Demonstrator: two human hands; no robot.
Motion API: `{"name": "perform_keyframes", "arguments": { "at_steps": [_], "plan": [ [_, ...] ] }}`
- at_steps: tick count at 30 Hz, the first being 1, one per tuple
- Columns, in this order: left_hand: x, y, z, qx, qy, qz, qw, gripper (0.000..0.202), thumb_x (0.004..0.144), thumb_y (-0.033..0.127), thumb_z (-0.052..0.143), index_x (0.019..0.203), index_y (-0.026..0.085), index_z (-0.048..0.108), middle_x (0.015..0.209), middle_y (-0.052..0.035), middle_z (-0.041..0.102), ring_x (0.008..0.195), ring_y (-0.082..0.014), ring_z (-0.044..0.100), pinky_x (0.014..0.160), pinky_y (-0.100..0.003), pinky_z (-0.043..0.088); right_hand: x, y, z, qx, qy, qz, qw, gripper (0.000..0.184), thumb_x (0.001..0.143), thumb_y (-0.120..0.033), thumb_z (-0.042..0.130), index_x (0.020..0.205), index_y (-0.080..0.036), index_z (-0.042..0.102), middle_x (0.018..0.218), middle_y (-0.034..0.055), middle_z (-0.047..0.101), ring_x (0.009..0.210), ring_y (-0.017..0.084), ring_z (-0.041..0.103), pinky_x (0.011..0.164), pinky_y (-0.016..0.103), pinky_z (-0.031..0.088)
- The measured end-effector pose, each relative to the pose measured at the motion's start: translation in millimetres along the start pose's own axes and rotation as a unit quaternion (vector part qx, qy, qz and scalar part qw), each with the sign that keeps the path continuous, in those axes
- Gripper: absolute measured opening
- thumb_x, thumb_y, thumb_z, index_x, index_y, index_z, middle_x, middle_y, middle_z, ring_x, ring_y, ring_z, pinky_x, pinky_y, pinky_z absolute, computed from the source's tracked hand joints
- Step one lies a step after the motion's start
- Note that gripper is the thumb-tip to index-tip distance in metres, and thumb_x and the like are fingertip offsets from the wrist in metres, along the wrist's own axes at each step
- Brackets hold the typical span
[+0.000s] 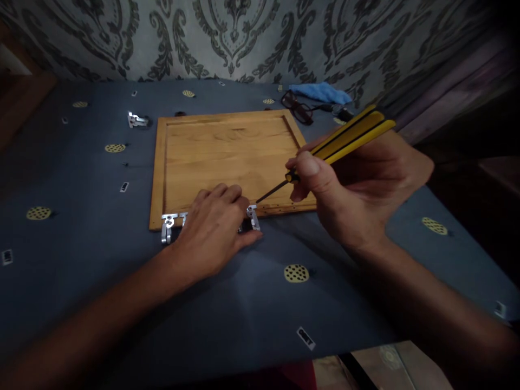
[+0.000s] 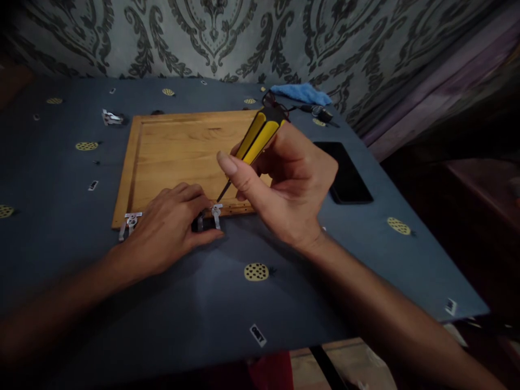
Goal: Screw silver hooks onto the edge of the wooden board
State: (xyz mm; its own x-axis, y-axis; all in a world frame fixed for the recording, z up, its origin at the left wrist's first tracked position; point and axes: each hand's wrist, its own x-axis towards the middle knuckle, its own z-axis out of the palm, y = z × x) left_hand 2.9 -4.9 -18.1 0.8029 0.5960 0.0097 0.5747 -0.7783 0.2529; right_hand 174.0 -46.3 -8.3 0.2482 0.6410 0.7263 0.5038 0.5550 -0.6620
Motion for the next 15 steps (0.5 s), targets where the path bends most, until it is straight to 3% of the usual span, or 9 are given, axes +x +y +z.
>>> {"name": "perform_keyframes", "arguments": {
  "at_steps": [5,15],
  "plan": [
    [-0.4,-1.1,1.7,0.008,0.01,0.001,1.0,0.032,0.088,0.044,0.074,0.102,0.016,0.069,0.108,-0.009,0.066,0.109,-0.0307,0.061,0.088,-0.044,0.05,-0.3,1.5,0.8,-0.003,-0.031,0.023,0.999,0.02,0.079,-0.032,0.085,0.074,-0.024,0.068,0.068,-0.0031,0.061,0.048,0.011,0.052,0.04,0.027,0.045],
    [-0.9,0.1,0.7,-0.001,0.005,-0.002,1.0,0.033,0.089,0.043,0.073,0.104,0.015,0.07,0.106,-0.0091,0.066,0.108,-0.0319,0.062,0.088,-0.047,0.051,-5.6,4.2,2.2,-0.019,-0.056,0.044,0.997,0.025,0.081,-0.035,0.082,0.07,-0.024,0.063,0.065,-0.0038,0.058,0.049,0.01,0.052,0.041,0.024,0.045]
  ]
}}
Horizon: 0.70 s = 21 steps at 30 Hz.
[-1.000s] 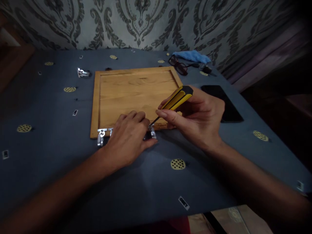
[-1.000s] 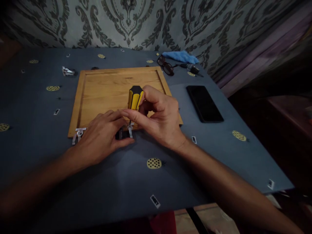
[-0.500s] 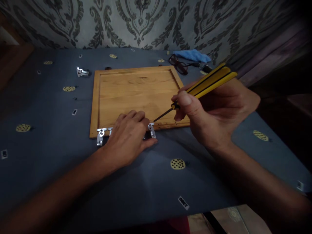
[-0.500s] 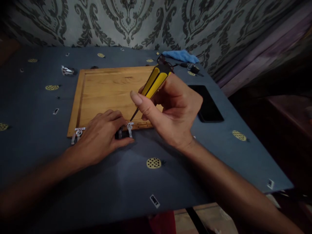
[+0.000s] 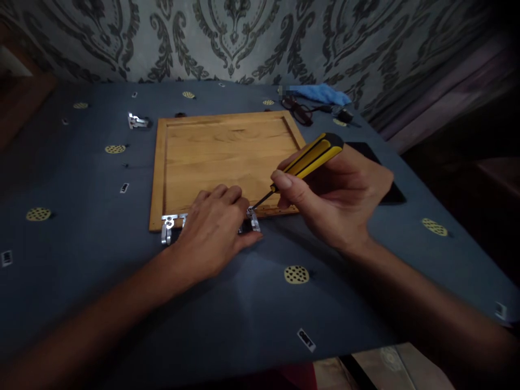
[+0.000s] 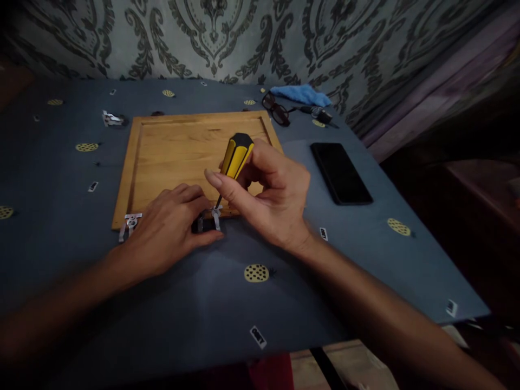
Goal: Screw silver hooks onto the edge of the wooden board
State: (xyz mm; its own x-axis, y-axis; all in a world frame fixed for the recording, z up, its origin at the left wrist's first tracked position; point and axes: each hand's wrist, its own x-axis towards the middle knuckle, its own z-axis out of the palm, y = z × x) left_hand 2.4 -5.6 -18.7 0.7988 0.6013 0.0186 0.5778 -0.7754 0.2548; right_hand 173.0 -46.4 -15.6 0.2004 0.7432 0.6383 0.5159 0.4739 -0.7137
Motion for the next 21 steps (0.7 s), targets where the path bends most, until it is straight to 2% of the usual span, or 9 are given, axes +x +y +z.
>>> {"name": "perform_keyframes", "arguments": {
  "at_steps": [8,11,16,21],
  "plan": [
    [0.0,0.0,0.7,0.001,0.004,0.0,1.0,0.033,0.089,0.043,0.073,0.106,0.015,0.07,0.106,-0.0093,0.066,0.108,-0.0317,0.062,0.089,-0.046,0.05,-2.6,0.7,1.3,-0.007,-0.014,0.026,1.0,0.031,0.078,-0.047,0.083,0.069,-0.025,0.063,0.065,-0.0034,0.06,0.049,0.011,0.053,0.041,0.025,0.045],
    [-0.1,-0.4,0.9,0.001,0.004,0.001,1.0,0.033,0.09,0.042,0.072,0.109,0.015,0.069,0.112,-0.0103,0.067,0.111,-0.0322,0.062,0.09,-0.047,0.05,-2.6,2.9,1.7,-0.007,-0.017,0.017,1.0,0.032,0.076,-0.048,0.084,0.068,-0.025,0.063,0.063,-0.0033,0.059,0.048,0.012,0.052,0.043,0.028,0.046],
    [0.6,0.0,-0.5,0.001,-0.011,-0.003,1.0,0.036,0.09,0.043,0.071,0.113,0.015,0.069,0.123,-0.0113,0.067,0.116,-0.0327,0.06,0.093,-0.048,0.049,-1.3,5.3,2.0,-0.021,-0.01,-0.013,1.0,0.034,0.074,-0.045,0.087,0.063,-0.025,0.061,0.059,-0.0024,0.058,0.05,0.015,0.054,0.045,0.032,0.046],
    [0.5,1.2,-2.9,-0.001,-0.019,0.0,1.0,0.035,0.09,0.042,0.072,0.11,0.014,0.069,0.119,-0.011,0.067,0.116,-0.0328,0.06,0.093,-0.048,0.049,-0.5,-4.9,-1.7,-0.016,0.003,-0.012,1.0,0.028,0.076,-0.039,0.087,0.067,-0.025,0.064,0.063,-0.0024,0.061,0.051,0.014,0.054,0.044,0.03,0.046]
  ]
}}
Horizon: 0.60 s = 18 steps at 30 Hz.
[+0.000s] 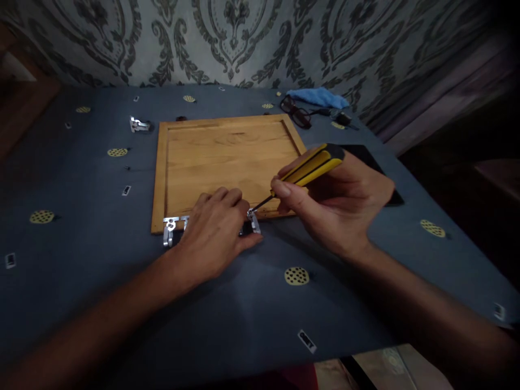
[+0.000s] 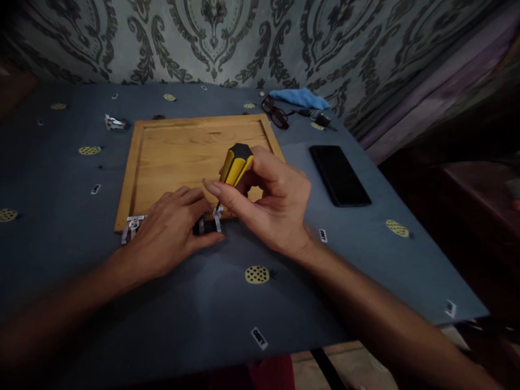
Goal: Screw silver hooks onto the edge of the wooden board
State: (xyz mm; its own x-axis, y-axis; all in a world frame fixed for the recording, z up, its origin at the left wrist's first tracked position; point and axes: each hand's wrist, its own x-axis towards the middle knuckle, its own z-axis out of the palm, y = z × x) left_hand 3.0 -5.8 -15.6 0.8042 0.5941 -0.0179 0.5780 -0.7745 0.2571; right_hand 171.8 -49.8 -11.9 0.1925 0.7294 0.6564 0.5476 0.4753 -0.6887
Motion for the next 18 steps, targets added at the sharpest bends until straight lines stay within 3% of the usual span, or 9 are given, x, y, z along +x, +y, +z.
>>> {"name": "perform_keyframes", "arguments": {
  "at_steps": [5,12,18],
  "plan": [
    [-0.9,-0.9,1.1,-0.001,0.011,0.001,1.0,0.033,0.089,0.042,0.073,0.107,0.014,0.069,0.109,-0.009,0.066,0.109,-0.0316,0.061,0.09,-0.045,0.049,-6.6,-0.5,-6.3,0.01,0.026,0.011,1.0,0.02,0.076,-0.034,0.087,0.073,-0.027,0.069,0.068,-0.0022,0.065,0.055,0.014,0.058,0.047,0.029,0.051],
    [0.3,-0.7,1.9,-0.001,0.008,-0.002,1.0,0.033,0.089,0.043,0.073,0.106,0.015,0.069,0.108,-0.0084,0.066,0.108,-0.0308,0.06,0.09,-0.044,0.047,-11.9,10.7,-5.7,0.066,0.051,0.063,0.994,0.01,0.08,-0.03,0.083,0.081,-0.026,0.074,0.071,-0.0031,0.068,0.046,0.01,0.059,0.037,0.022,0.052],
    [0.8,-0.4,0.0,-0.002,-0.003,-0.007,1.0,0.034,0.088,0.043,0.074,0.108,0.016,0.068,0.109,-0.0082,0.066,0.108,-0.0308,0.06,0.089,-0.043,0.047,-12.4,10.4,-4.8,0.081,0.033,0.068,0.994,0.01,0.08,-0.031,0.083,0.08,-0.026,0.073,0.075,-0.0023,0.069,0.047,0.01,0.06,0.038,0.022,0.053]
  ]
}}
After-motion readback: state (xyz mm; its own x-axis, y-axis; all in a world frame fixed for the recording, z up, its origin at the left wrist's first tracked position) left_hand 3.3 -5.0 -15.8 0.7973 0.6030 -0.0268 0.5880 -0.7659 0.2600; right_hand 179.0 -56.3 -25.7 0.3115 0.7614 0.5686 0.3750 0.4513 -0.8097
